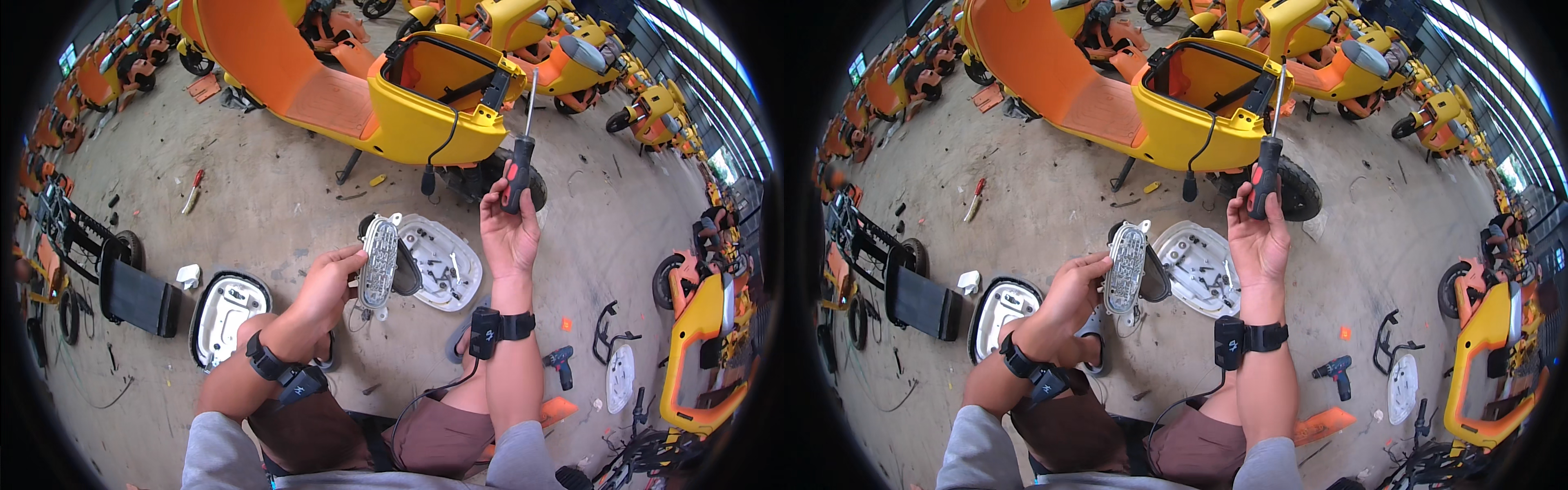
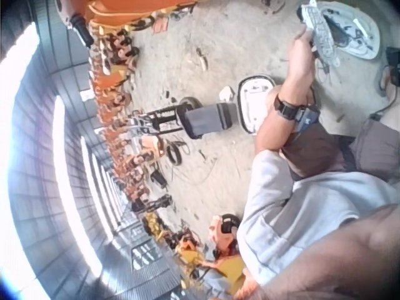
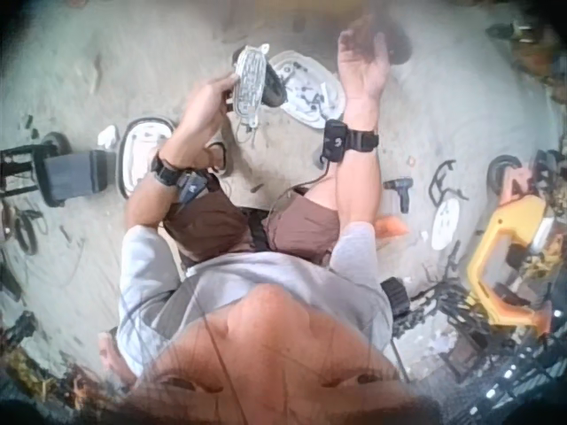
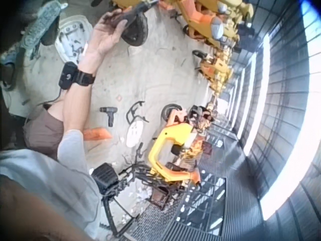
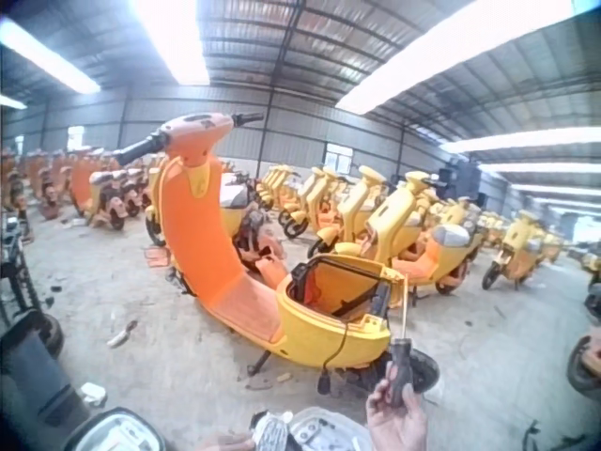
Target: The person uses a screwdriver to remove screws from the back of a scooter light assembly, then separates the lens and internal circuit board from the plastic housing.
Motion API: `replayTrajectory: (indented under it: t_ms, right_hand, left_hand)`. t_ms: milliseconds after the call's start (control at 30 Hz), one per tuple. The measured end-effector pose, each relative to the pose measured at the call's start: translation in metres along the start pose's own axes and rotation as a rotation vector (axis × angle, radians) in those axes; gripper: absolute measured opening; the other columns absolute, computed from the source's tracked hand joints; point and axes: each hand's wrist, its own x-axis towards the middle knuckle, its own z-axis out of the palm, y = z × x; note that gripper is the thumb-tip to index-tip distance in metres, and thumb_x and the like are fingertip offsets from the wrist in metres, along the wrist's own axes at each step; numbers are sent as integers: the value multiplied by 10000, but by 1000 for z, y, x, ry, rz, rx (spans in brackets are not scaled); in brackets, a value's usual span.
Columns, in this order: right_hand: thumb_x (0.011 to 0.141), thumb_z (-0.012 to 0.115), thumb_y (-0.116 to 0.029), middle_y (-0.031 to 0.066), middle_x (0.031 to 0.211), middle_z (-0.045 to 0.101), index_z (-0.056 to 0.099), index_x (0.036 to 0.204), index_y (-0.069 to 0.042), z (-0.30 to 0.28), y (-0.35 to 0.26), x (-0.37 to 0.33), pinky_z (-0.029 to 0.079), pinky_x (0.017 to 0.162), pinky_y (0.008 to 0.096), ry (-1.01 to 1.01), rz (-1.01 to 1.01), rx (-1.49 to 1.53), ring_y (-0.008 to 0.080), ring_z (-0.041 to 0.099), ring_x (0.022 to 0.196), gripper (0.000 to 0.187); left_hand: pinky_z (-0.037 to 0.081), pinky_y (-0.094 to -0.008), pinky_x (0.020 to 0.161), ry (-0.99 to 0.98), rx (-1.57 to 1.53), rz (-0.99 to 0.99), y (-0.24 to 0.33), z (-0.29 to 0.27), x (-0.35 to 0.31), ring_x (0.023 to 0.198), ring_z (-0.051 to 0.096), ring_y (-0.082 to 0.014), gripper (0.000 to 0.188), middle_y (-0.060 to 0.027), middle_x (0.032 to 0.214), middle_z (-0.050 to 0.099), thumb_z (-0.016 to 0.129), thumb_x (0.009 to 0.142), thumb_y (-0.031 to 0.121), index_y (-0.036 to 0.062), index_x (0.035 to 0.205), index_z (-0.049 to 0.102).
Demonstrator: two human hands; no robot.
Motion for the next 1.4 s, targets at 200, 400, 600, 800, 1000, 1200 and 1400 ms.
replayTrajectory:
  t_ms: [200, 400, 600, 800, 1000, 1200, 1400]
  right_hand:
    - [878, 656, -84, 100, 1104, 643, 573, 1205, -30, -59, 10, 38, 542, 881, 322, 294, 66, -265, 208, 639, 986, 341]
    - [881, 672, -104, 108, 1085, 651, 598, 1143, -40, -62, 14, 36, 553, 873, 311, 259, -60, -73, 211, 643, 964, 280]
    - [883, 680, -132, 146, 1009, 659, 606, 1036, 32, -76, 18, 35, 564, 852, 274, 424, -87, -20, 214, 656, 934, 237]
    - [894, 655, -88, 155, 1001, 651, 593, 1014, 61, -80, 11, 32, 576, 883, 307, 585, -131, -78, 222, 651, 910, 201]
    - [837, 741, -168, 64, 871, 616, 584, 997, -14, -31, 21, 1, 504, 653, 256, 502, -129, -200, 137, 602, 730, 272]
    - [901, 636, -310, 52, 880, 611, 567, 1058, -47, 24, -8, -38, 410, 591, 275, 344, -256, -511, 133, 508, 649, 313]
    - [984, 441, -409, 87, 985, 608, 501, 1175, -44, 21, 8, -90, 429, 540, 277, 241, -352, -818, 137, 518, 602, 416]
  left_hand:
    - [497, -311, 776, 40, 20, 22, -1, -2, 2, 901, 612, -129, 340, -58, 1048, 658, 463, 983, 171, -13, 1252, 562]
    - [499, -305, 762, 19, 36, 14, 3, -2, -4, 896, 614, -129, 336, -55, 1050, 657, 457, 984, 168, -7, 1249, 566]
    - [500, -308, 759, 28, 23, 18, 0, -2, -4, 890, 616, -131, 322, -51, 1032, 664, 458, 984, 170, 2, 1227, 585]
    - [494, -301, 803, -3, 12, 8, 2, 1, 3, 939, 616, -136, 329, -68, 1074, 657, 462, 987, 160, -20, 1240, 572]
    - [491, -300, 771, 6, -33, 34, 4, -4, 0, 927, 599, -133, 340, -59, 1075, 648, 438, 988, 170, -2, 1252, 565]
    - [501, -307, 791, -12, -36, 34, 8, -6, 2, 885, 612, -129, 343, -58, 1054, 656, 451, 995, 165, -30, 1256, 556]
    - [478, -271, 743, 73, -33, 10, 10, -8, -1, 840, 604, -93, 301, -11, 978, 661, 481, 986, 210, 24, 1188, 604]
